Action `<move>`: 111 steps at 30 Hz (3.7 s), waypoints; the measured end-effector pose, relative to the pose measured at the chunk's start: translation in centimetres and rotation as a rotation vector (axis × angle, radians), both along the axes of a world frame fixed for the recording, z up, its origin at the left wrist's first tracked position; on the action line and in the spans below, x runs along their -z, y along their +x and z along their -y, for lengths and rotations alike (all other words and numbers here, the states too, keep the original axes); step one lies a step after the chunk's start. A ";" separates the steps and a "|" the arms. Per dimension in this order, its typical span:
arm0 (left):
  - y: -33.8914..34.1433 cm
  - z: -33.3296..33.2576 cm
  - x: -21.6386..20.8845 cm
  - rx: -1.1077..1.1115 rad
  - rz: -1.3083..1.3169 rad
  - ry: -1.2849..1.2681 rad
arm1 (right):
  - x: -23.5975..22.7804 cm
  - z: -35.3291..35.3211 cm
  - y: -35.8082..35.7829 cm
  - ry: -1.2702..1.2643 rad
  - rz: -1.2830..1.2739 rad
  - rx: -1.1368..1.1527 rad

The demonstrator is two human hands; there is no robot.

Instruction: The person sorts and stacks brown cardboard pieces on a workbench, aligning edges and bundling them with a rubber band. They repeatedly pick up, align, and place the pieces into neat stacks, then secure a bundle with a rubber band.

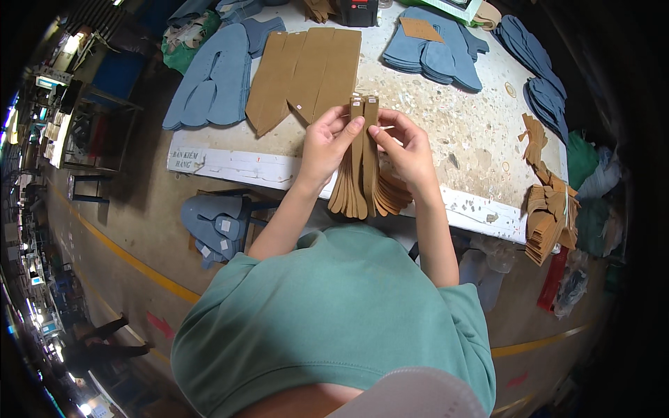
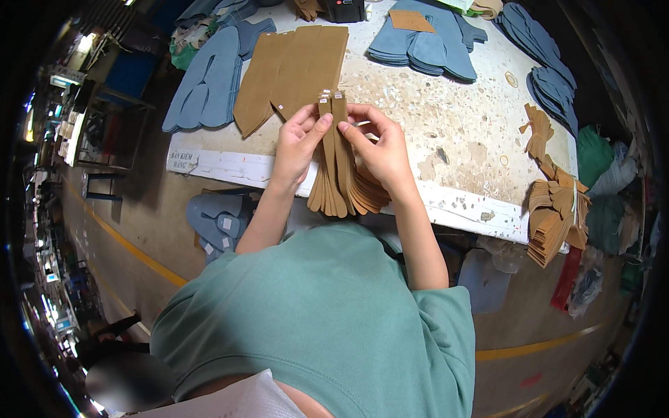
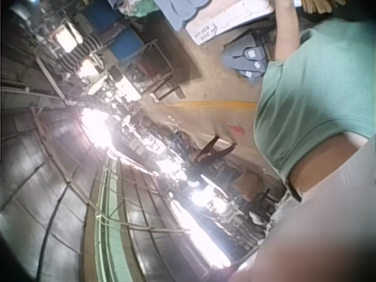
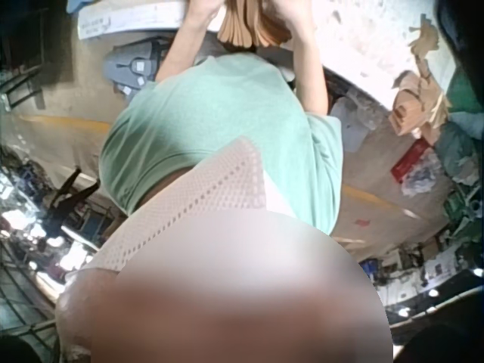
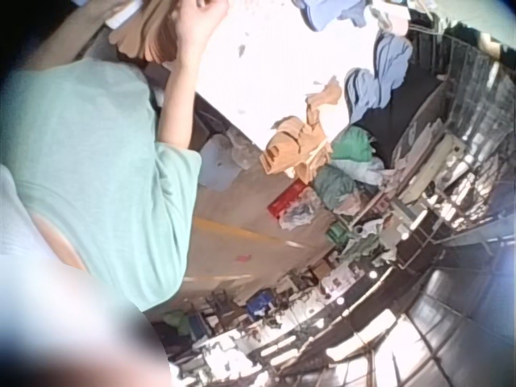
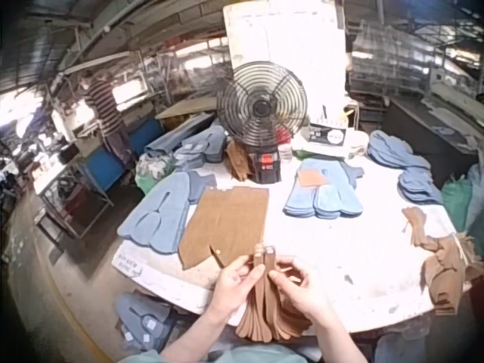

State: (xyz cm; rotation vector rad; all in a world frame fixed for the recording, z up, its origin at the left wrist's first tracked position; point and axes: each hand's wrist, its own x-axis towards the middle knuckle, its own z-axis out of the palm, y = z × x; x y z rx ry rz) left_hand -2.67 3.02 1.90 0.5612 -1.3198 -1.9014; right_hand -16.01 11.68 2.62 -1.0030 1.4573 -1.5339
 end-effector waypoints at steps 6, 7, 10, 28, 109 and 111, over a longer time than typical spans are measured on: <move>0.1 0.0 -0.3 0.026 -0.013 0.016 | -0.1 0.0 0.5 0.006 -0.069 0.056; 0.2 0.0 -0.3 0.028 -0.006 0.010 | -0.2 -0.1 0.4 0.009 -0.085 0.060; 0.3 0.3 -0.5 0.047 -0.009 -0.018 | -0.6 -0.2 0.0 -0.066 -0.094 0.028; 0.7 1.2 -5.5 0.268 -0.134 -0.267 | -11.2 0.6 -2.5 -0.314 -0.709 -0.098; 9.6 11.5 -0.2 -0.769 1.194 -1.254 | -4.3 -2.7 -4.6 0.044 -0.519 0.128; 8.8 12.3 0.1 -0.772 1.276 -1.256 | -2.0 -3.0 -3.6 0.135 -0.460 0.163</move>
